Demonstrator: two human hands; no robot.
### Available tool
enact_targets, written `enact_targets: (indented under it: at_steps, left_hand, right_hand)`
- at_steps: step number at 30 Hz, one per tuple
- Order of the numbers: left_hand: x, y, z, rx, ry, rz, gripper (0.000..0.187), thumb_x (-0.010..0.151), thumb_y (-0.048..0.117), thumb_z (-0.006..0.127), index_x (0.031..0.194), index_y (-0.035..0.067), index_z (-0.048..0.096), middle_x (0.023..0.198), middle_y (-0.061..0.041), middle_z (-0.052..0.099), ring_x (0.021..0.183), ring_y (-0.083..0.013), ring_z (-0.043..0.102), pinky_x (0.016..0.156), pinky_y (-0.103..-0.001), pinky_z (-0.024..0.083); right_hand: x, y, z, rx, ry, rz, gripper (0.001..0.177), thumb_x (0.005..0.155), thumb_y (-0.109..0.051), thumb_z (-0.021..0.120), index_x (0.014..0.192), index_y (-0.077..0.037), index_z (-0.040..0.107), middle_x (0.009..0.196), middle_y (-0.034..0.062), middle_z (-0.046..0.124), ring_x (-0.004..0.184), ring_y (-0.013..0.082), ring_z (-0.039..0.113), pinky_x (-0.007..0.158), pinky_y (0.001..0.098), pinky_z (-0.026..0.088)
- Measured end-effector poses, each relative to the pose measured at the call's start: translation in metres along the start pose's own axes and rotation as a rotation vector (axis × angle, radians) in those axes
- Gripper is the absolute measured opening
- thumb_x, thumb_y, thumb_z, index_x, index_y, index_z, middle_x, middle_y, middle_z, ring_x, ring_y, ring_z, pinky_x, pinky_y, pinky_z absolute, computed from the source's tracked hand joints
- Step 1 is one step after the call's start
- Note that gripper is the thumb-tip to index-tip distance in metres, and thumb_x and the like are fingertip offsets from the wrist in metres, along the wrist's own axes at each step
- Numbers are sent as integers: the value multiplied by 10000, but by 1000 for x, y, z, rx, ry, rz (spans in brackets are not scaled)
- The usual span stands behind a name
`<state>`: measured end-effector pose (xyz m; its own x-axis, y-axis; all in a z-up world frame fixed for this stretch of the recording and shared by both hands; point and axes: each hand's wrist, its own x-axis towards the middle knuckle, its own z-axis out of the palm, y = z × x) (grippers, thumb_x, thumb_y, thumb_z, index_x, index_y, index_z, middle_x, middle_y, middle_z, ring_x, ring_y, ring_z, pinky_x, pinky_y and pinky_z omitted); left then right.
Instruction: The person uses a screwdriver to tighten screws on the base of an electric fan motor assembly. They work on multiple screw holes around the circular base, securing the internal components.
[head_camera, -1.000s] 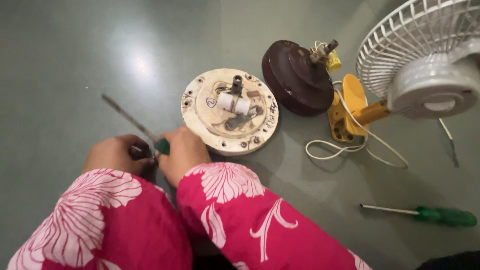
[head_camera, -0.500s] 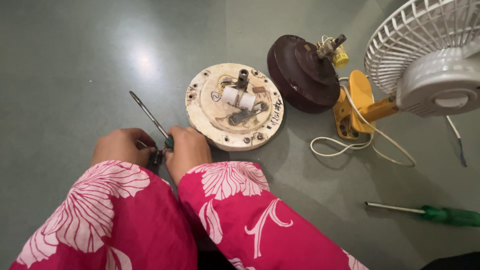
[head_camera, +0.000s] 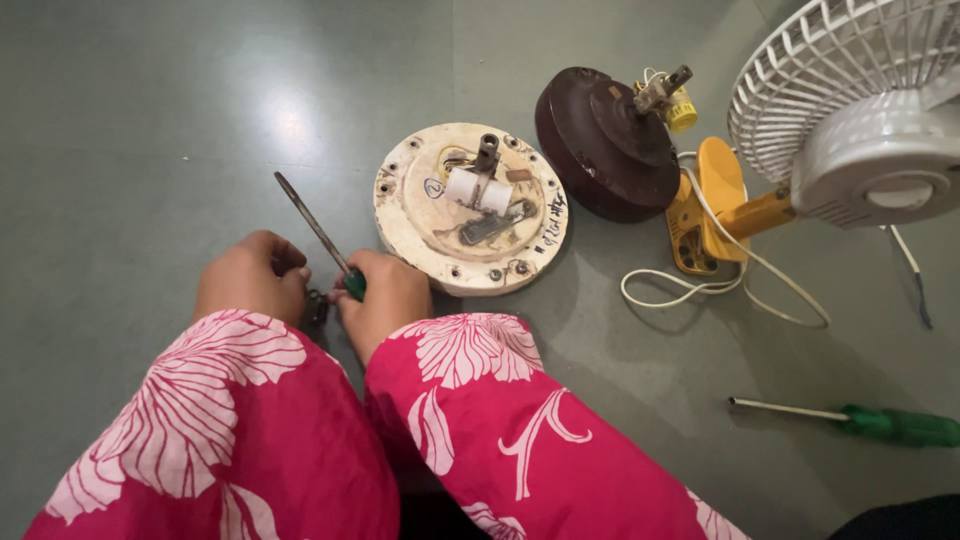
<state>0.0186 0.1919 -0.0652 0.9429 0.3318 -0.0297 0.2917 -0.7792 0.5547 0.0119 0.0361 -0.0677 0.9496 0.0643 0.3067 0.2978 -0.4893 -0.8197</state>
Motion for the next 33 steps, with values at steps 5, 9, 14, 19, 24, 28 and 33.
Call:
enact_targets:
  at_steps: [5,9,14,19,24,28,33]
  left_hand:
    - [1,3,-5,-45,-10,-10,238,877,196,743,1106,162,803,1015,-127,775,956,-296,741,895,-408,558]
    - [-2,6,-8,-29,-12,-41,203,859,206,750,1042,187,836,983,-121,782,924,-294,752,885,-398,569]
    - [-8,6,-16,-37,66,-54,176,846,213,756,1004,194,831,915,-133,775,868,-298,756,855,-392,573]
    - [-1,-5,-37,-167,185,-314,195,873,200,754,1054,167,817,963,-131,772,892,-283,750,862,-373,571]
    - [7,-18,-42,-435,124,-432,208,877,193,752,1075,151,802,983,-123,768,901,-261,748,859,-352,577]
    - [13,-26,-40,-652,61,-488,220,881,187,750,1092,138,790,998,-117,764,909,-244,747,856,-335,582]
    - [7,-29,-28,-895,7,-531,236,886,180,748,1112,122,776,1017,-109,760,918,-223,746,852,-315,588]
  right_hand:
    - [1,-2,-3,-62,-19,28,171,750,-114,834,866,-73,714,807,130,726,801,337,717,703,431,550]
    - [0,-10,-9,-147,-23,-32,154,761,-111,823,873,-84,720,882,132,703,847,348,686,724,442,537]
    - [-3,-23,-9,-208,-78,25,143,797,-156,809,911,-112,734,965,149,641,874,363,659,723,461,527]
    - [14,-26,1,-197,-138,-80,147,806,-167,797,931,-114,741,985,141,659,906,354,673,773,450,534]
    - [40,-25,19,-274,-272,-125,184,775,-197,812,929,-115,756,986,143,691,923,352,680,787,444,536]
    - [46,-31,32,-367,-324,-109,168,783,-200,806,915,-109,755,960,142,702,905,348,690,782,439,541]
    - [38,-32,33,-418,-358,-106,152,794,-205,800,896,-103,754,927,140,716,883,342,701,777,433,547]
